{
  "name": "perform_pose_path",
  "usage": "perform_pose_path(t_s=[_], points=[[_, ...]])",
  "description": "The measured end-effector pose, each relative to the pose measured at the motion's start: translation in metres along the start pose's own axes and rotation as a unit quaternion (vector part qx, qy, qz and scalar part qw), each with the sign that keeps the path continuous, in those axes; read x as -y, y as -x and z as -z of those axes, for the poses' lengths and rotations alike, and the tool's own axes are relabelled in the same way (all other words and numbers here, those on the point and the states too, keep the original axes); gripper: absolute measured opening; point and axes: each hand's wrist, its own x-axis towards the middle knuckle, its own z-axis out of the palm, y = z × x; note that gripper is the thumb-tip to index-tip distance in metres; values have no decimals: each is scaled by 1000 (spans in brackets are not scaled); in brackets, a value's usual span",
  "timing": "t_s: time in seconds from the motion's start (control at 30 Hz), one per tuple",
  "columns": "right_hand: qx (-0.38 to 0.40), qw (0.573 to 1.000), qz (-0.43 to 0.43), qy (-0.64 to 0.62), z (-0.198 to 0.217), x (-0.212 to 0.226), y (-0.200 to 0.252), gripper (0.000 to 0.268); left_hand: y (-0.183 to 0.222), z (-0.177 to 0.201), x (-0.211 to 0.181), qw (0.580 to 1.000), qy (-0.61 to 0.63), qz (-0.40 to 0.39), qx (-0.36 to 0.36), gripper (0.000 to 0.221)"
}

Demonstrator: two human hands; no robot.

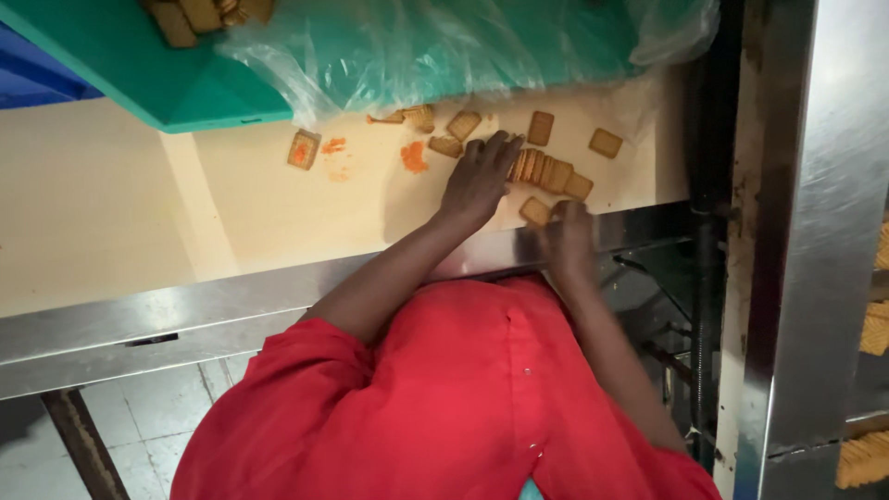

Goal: The person stacks rectangular biscuits from a green bin onto a moving conveyor belt. They pick up biscuits, align them into neat stacks, and place them into designated slots on the belt. The process is repetitive, involving continuous picking and stacking.

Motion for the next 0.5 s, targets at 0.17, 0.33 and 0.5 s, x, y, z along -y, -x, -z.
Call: perform_pose_path(t_s=[0.17,0.33,0.5], points=[[23,999,39,-20,-17,0,10,30,0,0,3,1000,6,8,10,86],[-92,993,-59,-54,12,-16,18,43,0,-5,1,999,25,26,37,90],[-36,992,-33,117,17,-26,-26,57,1,-11,-11,999,24,21,23,94]])
